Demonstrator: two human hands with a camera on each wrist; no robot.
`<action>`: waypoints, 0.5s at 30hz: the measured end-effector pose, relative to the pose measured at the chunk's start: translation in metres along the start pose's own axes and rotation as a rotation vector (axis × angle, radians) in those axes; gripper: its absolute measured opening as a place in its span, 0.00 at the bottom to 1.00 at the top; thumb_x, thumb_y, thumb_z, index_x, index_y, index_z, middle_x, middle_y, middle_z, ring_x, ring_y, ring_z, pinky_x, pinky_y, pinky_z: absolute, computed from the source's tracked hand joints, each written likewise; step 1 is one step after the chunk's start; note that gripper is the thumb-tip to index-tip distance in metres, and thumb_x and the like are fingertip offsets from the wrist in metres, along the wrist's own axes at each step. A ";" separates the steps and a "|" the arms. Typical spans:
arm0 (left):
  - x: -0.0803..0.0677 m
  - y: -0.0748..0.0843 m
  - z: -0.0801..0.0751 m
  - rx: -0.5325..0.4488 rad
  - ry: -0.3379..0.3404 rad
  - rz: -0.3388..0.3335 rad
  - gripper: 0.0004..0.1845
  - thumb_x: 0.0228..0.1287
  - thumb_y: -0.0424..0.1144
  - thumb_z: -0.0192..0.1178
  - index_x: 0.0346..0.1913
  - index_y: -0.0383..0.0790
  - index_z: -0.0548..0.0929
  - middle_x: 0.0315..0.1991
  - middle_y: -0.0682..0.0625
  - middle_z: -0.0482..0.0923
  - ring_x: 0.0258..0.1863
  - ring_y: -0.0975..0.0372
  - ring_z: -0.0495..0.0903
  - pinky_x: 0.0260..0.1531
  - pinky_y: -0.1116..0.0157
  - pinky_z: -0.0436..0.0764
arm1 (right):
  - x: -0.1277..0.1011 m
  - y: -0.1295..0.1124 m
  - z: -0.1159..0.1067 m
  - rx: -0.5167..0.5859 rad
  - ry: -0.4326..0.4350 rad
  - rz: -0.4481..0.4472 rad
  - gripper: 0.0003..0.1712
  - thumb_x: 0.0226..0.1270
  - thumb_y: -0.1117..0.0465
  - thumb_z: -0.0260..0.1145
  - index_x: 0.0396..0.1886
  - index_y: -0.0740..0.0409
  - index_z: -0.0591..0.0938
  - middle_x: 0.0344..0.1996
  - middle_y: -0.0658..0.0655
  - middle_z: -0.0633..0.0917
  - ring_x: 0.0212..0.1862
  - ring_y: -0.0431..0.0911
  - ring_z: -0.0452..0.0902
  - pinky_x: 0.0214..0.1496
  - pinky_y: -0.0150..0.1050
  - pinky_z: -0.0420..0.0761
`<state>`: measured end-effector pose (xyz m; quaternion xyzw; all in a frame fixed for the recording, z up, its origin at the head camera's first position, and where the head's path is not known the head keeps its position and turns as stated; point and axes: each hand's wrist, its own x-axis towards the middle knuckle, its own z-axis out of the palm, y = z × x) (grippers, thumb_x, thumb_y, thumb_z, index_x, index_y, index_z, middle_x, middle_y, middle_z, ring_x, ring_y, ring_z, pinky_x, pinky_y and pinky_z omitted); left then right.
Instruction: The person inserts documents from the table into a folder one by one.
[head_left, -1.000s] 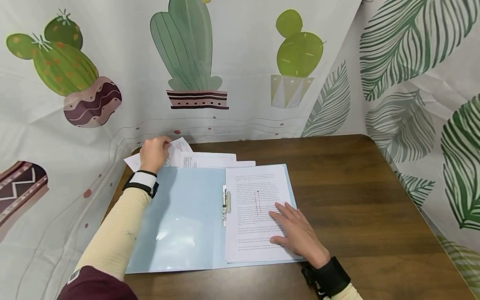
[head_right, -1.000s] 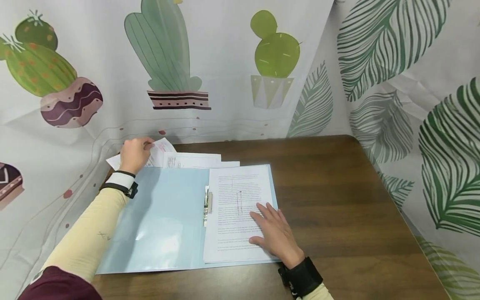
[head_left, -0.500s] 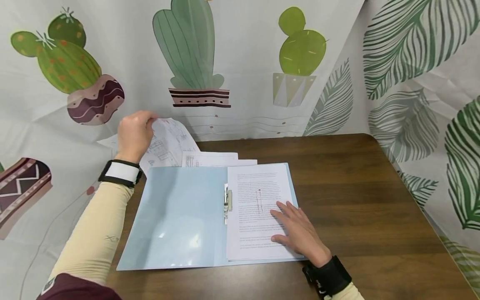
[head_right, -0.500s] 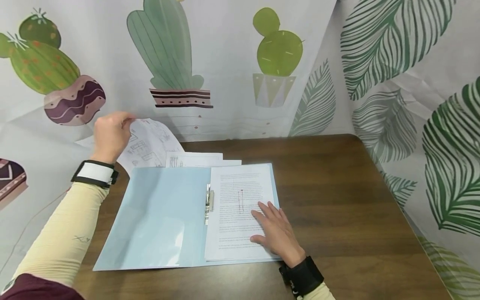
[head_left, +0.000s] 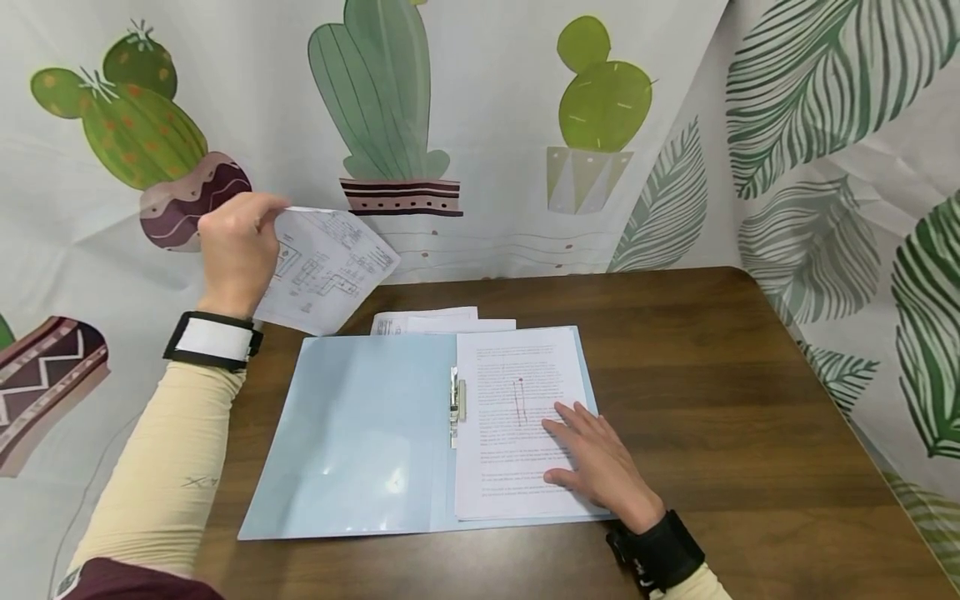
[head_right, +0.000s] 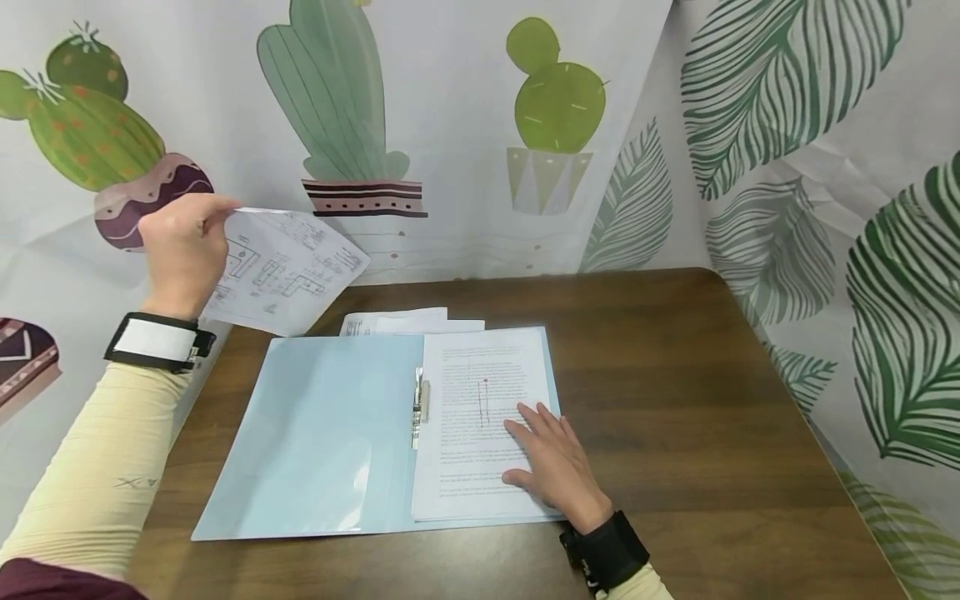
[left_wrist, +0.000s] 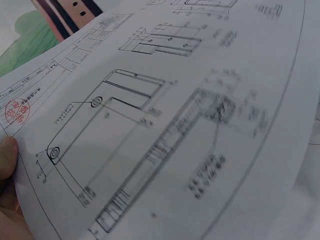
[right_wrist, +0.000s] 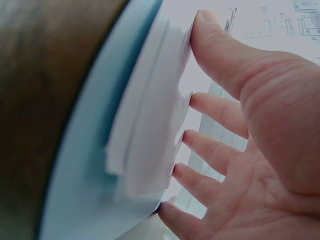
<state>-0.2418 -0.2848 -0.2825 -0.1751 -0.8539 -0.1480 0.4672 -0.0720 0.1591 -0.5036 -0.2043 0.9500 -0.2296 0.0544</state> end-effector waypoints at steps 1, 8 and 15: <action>0.001 0.000 -0.001 -0.001 -0.001 0.002 0.08 0.71 0.22 0.58 0.39 0.26 0.88 0.37 0.34 0.87 0.36 0.41 0.87 0.37 0.46 0.83 | 0.000 0.000 0.000 0.000 0.000 -0.001 0.44 0.54 0.48 0.82 0.70 0.56 0.78 0.76 0.63 0.69 0.79 0.63 0.55 0.75 0.67 0.55; 0.007 0.005 -0.007 0.005 -0.015 0.004 0.09 0.73 0.24 0.57 0.42 0.27 0.89 0.39 0.34 0.88 0.37 0.42 0.88 0.37 0.46 0.83 | 0.000 -0.001 0.001 -0.002 0.014 -0.011 0.44 0.53 0.48 0.82 0.69 0.57 0.78 0.75 0.63 0.69 0.78 0.64 0.56 0.74 0.68 0.55; 0.014 0.014 -0.010 -0.028 0.027 -0.018 0.10 0.72 0.24 0.58 0.40 0.29 0.90 0.38 0.36 0.89 0.37 0.42 0.88 0.36 0.45 0.81 | -0.001 -0.001 0.001 0.002 0.014 -0.009 0.44 0.53 0.49 0.83 0.69 0.58 0.79 0.75 0.64 0.69 0.78 0.64 0.56 0.74 0.68 0.55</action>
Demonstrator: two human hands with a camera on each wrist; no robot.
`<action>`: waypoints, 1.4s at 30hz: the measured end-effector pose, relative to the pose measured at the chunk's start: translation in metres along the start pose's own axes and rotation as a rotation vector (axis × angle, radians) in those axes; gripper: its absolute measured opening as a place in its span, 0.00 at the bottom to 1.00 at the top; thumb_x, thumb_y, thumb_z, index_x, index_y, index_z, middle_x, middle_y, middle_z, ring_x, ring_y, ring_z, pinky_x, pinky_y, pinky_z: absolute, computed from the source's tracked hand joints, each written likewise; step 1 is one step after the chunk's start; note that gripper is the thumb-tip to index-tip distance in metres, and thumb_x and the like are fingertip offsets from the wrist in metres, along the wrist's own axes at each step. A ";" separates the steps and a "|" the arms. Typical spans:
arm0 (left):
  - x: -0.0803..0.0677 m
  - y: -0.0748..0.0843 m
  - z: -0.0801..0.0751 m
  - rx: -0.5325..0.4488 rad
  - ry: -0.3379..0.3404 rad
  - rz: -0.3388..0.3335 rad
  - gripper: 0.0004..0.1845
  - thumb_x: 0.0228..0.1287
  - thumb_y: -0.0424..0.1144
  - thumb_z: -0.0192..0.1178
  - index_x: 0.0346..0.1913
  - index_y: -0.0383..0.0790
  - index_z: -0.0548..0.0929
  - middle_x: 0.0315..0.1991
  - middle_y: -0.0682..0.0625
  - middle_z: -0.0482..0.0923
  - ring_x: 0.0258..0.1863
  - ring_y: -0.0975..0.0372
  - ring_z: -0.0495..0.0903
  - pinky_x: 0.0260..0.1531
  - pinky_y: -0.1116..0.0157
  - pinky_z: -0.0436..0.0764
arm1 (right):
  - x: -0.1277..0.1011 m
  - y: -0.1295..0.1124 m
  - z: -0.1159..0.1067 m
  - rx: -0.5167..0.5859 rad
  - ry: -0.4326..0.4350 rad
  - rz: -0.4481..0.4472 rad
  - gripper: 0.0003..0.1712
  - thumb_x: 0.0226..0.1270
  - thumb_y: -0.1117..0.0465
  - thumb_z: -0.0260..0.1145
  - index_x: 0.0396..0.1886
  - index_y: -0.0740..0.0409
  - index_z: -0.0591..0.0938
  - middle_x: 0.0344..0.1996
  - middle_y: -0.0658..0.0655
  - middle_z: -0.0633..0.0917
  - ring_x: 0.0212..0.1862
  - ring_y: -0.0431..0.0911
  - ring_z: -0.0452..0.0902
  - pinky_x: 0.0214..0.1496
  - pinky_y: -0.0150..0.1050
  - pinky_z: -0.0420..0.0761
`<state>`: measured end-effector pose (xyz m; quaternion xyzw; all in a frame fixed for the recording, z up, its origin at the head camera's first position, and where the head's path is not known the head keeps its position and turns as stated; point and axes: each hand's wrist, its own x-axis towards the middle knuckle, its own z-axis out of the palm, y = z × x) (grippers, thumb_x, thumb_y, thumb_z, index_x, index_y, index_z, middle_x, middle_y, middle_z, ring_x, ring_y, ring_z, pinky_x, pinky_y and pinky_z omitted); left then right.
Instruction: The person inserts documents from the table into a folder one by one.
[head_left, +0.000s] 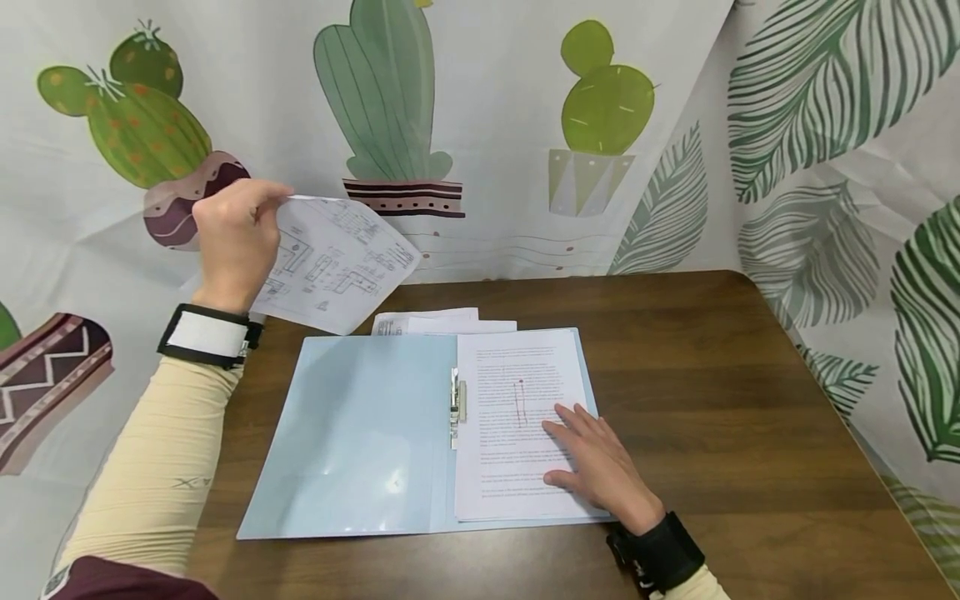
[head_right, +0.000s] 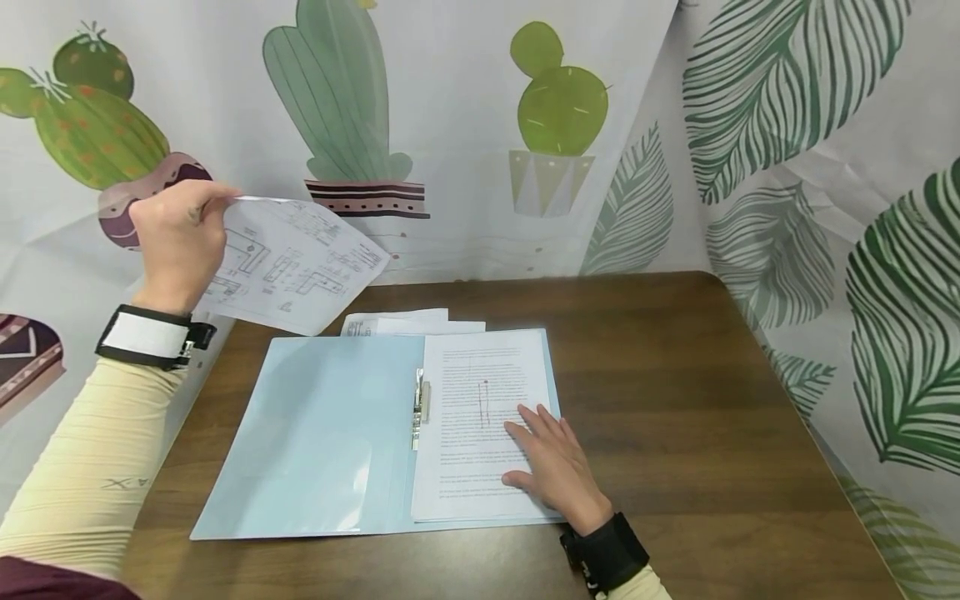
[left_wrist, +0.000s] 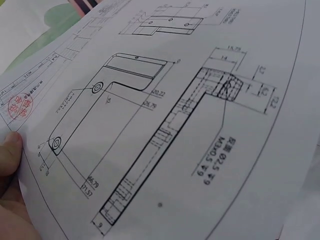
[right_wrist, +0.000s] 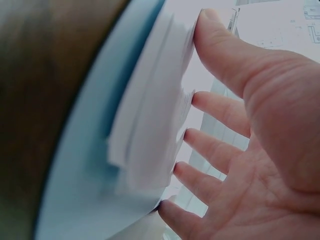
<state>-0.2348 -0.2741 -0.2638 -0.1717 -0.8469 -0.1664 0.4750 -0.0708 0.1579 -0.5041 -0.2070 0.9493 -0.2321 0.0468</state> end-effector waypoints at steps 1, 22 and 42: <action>0.001 0.000 0.000 -0.005 0.000 0.005 0.10 0.72 0.23 0.58 0.40 0.29 0.90 0.38 0.37 0.89 0.37 0.42 0.88 0.36 0.46 0.81 | 0.000 0.000 0.000 0.002 -0.004 0.002 0.44 0.53 0.49 0.83 0.69 0.58 0.79 0.75 0.64 0.69 0.78 0.64 0.55 0.74 0.68 0.55; 0.014 0.045 -0.005 -0.272 -0.012 -0.099 0.04 0.65 0.27 0.69 0.36 0.35 0.93 0.33 0.44 0.90 0.29 0.78 0.81 0.32 0.83 0.70 | -0.001 -0.004 -0.005 -0.004 0.033 -0.022 0.39 0.58 0.50 0.80 0.67 0.59 0.80 0.73 0.65 0.71 0.77 0.64 0.59 0.73 0.68 0.58; 0.003 0.110 -0.009 -0.471 -0.255 0.074 0.05 0.61 0.26 0.71 0.35 0.37 0.93 0.32 0.48 0.90 0.29 0.62 0.87 0.34 0.80 0.76 | 0.022 -0.025 -0.046 0.289 0.595 -0.191 0.41 0.65 0.65 0.75 0.76 0.57 0.70 0.71 0.58 0.75 0.70 0.54 0.73 0.72 0.33 0.66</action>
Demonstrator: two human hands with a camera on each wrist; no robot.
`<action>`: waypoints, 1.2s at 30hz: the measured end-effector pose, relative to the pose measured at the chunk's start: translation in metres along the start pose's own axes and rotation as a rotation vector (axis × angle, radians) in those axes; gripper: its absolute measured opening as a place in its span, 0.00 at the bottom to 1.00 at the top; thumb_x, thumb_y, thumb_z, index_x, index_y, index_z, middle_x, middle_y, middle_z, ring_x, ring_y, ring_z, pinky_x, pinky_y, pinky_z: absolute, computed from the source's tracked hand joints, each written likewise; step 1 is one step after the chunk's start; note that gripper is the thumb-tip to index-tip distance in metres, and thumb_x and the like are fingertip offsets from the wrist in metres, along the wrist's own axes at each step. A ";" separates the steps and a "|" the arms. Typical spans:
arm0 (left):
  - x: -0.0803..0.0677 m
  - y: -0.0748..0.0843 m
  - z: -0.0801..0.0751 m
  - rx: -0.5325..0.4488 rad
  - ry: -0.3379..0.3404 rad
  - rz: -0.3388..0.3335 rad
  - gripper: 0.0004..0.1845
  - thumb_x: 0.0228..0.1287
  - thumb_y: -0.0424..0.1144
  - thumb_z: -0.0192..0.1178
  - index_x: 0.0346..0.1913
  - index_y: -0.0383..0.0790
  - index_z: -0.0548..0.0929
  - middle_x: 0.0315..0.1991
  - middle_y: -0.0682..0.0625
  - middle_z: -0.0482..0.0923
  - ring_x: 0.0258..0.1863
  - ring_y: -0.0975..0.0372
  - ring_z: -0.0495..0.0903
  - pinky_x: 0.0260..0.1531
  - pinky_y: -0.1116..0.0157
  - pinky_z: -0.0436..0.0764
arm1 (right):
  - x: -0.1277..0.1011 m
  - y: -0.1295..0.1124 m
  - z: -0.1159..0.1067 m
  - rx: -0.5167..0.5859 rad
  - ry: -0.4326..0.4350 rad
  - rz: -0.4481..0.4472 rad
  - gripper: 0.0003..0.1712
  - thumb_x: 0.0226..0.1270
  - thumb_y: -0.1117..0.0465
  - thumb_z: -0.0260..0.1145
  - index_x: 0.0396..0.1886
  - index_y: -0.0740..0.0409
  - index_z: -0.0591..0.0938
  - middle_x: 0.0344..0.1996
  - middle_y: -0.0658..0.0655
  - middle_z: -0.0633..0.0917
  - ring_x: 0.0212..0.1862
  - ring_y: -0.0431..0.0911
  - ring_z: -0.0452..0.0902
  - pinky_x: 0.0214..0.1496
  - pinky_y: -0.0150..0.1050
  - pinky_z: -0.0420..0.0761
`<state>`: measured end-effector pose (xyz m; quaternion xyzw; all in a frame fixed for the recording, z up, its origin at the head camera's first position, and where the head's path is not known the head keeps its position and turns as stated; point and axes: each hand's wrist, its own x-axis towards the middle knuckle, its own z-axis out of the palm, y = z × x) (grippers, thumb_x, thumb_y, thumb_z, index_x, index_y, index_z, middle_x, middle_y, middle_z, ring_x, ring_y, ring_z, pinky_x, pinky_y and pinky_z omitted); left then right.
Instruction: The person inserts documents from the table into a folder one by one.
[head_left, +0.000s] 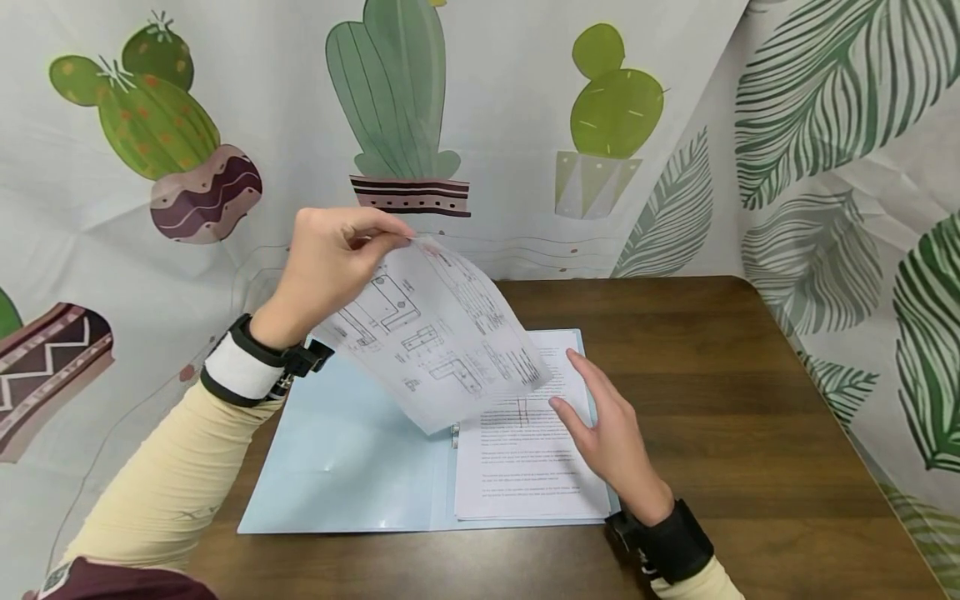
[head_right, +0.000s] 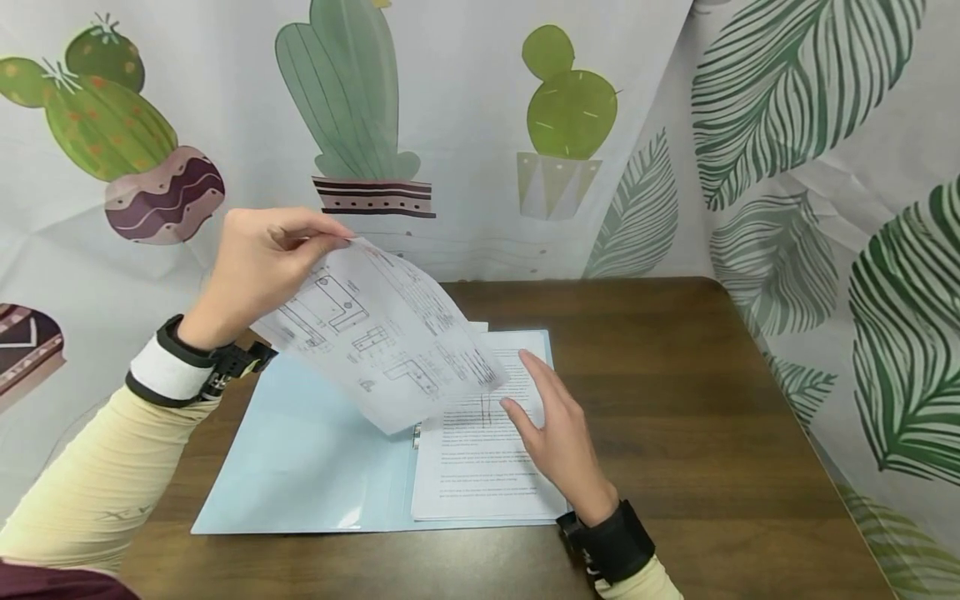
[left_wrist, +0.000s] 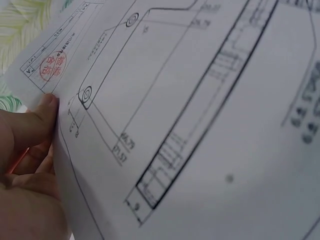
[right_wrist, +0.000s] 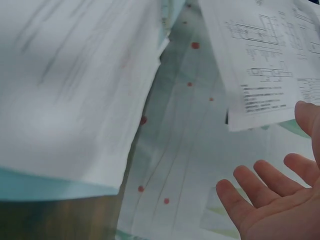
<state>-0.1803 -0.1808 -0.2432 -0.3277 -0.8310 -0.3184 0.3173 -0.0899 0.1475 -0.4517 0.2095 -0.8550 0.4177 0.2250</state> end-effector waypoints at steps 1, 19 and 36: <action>0.000 0.002 0.002 -0.006 -0.017 0.008 0.05 0.61 0.25 0.71 0.35 0.37 0.93 0.32 0.48 0.90 0.30 0.62 0.88 0.36 0.80 0.77 | 0.001 -0.002 0.000 0.015 -0.003 0.007 0.40 0.65 0.64 0.75 0.76 0.56 0.70 0.71 0.57 0.76 0.70 0.53 0.74 0.71 0.32 0.66; -0.001 0.016 0.037 -0.093 -0.153 0.005 0.05 0.61 0.26 0.72 0.35 0.38 0.93 0.34 0.47 0.90 0.32 0.64 0.87 0.36 0.67 0.84 | -0.003 -0.013 0.002 0.270 -0.057 0.171 0.12 0.69 0.63 0.72 0.51 0.53 0.88 0.37 0.50 0.92 0.33 0.41 0.88 0.35 0.29 0.83; -0.014 -0.002 0.060 -0.089 -0.116 0.034 0.17 0.63 0.30 0.72 0.55 0.33 0.87 0.57 0.43 0.85 0.60 0.56 0.82 0.61 0.61 0.77 | -0.012 -0.006 -0.004 0.409 0.018 0.357 0.09 0.68 0.68 0.71 0.46 0.67 0.88 0.37 0.63 0.91 0.32 0.40 0.87 0.29 0.32 0.84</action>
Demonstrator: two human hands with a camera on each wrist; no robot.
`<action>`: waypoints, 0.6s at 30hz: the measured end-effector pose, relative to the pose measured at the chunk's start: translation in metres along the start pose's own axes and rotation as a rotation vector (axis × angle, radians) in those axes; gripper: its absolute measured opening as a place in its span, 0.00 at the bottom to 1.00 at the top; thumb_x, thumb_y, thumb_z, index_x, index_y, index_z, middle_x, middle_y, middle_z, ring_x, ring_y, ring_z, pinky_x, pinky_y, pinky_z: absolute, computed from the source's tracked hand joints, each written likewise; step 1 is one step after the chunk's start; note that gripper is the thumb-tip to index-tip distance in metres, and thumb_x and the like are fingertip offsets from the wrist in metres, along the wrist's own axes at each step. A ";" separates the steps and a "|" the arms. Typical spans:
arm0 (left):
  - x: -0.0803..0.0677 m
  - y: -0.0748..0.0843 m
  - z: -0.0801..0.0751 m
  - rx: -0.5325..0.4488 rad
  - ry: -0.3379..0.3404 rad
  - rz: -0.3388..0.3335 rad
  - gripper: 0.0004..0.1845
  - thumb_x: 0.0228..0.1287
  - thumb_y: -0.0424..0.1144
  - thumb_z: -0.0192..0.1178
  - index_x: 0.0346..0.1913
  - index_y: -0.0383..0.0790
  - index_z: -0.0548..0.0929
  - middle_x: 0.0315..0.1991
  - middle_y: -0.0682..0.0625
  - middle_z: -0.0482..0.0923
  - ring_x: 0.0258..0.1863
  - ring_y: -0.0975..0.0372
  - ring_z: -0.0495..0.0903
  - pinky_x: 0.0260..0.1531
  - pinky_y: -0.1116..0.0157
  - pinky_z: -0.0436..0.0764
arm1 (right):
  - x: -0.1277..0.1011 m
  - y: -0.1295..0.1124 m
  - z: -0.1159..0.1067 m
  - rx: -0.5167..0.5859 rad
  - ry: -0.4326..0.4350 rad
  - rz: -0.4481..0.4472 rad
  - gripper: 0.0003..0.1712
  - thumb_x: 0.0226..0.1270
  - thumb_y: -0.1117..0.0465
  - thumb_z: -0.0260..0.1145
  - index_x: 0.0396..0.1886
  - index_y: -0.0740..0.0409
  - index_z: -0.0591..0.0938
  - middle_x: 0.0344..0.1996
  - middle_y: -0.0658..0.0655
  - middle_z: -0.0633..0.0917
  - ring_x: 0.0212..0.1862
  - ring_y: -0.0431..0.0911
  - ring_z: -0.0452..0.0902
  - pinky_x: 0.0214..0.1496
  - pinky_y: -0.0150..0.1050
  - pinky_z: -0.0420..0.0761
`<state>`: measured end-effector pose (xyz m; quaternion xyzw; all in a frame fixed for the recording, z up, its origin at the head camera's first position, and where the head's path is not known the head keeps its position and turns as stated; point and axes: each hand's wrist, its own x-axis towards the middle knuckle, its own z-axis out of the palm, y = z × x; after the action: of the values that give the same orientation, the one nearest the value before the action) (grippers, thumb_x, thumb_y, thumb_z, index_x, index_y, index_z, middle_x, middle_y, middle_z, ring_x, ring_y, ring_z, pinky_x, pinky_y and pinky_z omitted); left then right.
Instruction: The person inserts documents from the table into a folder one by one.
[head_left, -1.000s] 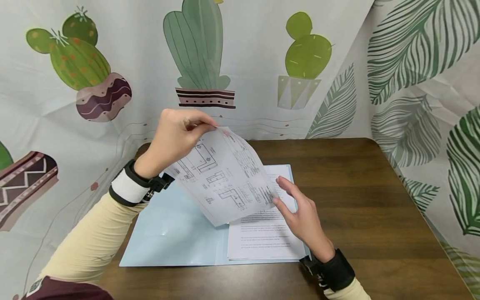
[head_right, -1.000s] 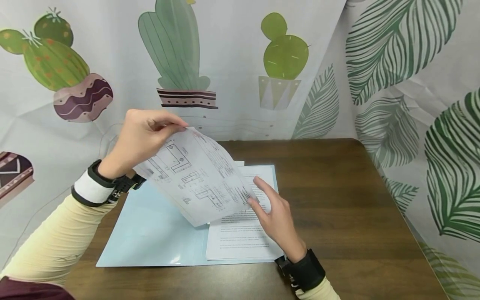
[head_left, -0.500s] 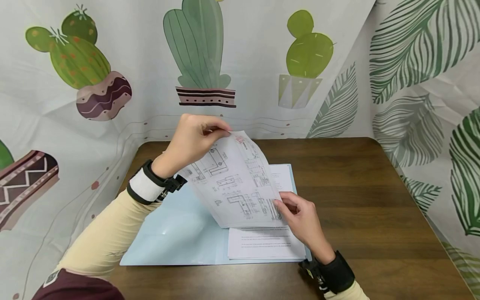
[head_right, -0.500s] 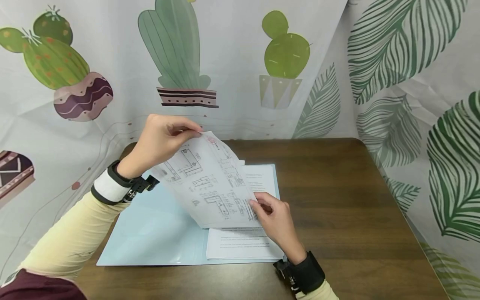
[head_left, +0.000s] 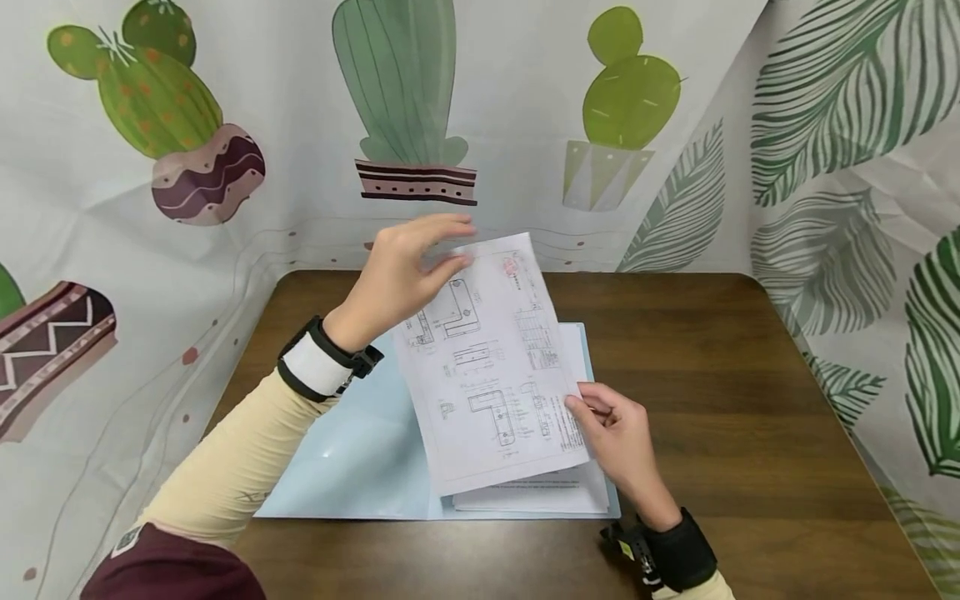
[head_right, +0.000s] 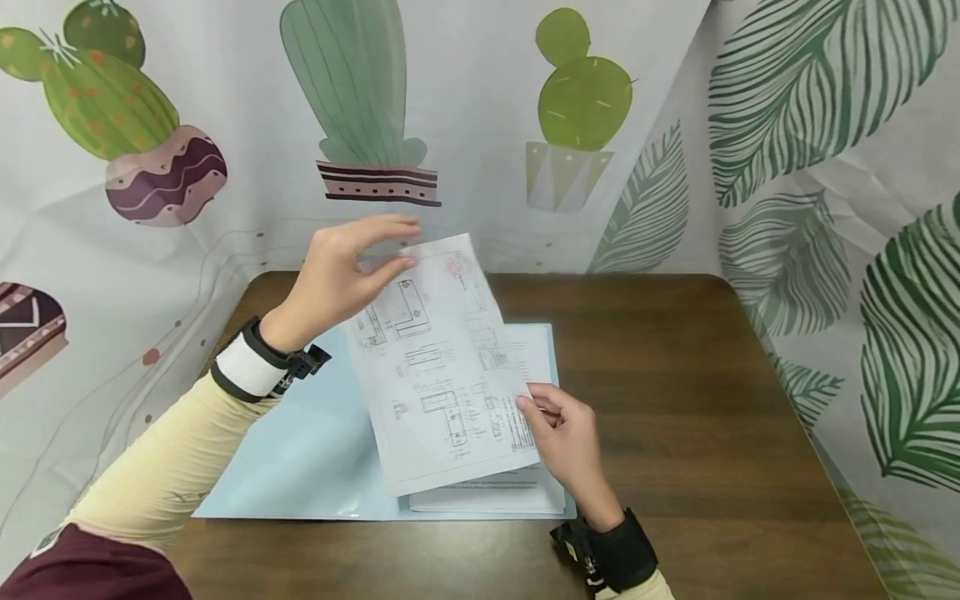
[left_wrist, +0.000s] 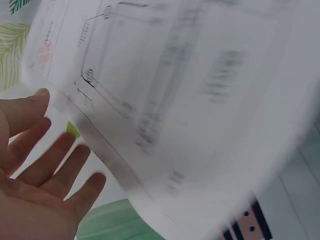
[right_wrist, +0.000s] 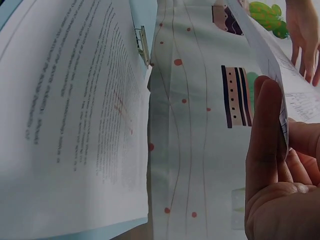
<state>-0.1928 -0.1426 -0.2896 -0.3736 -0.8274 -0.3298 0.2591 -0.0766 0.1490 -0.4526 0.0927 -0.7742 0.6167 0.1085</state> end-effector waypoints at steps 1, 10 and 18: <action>-0.003 -0.001 0.000 0.012 0.006 -0.003 0.19 0.64 0.31 0.72 0.58 0.33 0.86 0.61 0.42 0.82 0.64 0.55 0.79 0.64 0.60 0.75 | 0.000 0.001 -0.001 0.000 0.002 0.015 0.09 0.69 0.68 0.71 0.46 0.67 0.88 0.37 0.63 0.91 0.32 0.40 0.87 0.29 0.32 0.84; -0.043 -0.023 0.009 0.089 0.047 -0.088 0.32 0.64 0.32 0.72 0.70 0.35 0.75 0.78 0.42 0.61 0.80 0.51 0.55 0.74 0.54 0.60 | -0.003 0.010 -0.015 0.007 0.036 0.098 0.10 0.71 0.64 0.70 0.48 0.65 0.87 0.36 0.62 0.91 0.31 0.44 0.88 0.28 0.36 0.85; -0.087 -0.039 0.020 0.121 -0.034 -0.234 0.37 0.65 0.37 0.73 0.74 0.37 0.70 0.80 0.41 0.57 0.81 0.51 0.51 0.73 0.47 0.61 | -0.007 0.017 -0.027 0.006 0.083 0.181 0.12 0.72 0.63 0.70 0.49 0.66 0.87 0.38 0.64 0.90 0.32 0.44 0.88 0.29 0.37 0.86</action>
<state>-0.1761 -0.1860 -0.3745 -0.2639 -0.8879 -0.3010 0.2268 -0.0733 0.1790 -0.4652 -0.0027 -0.7723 0.6296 0.0840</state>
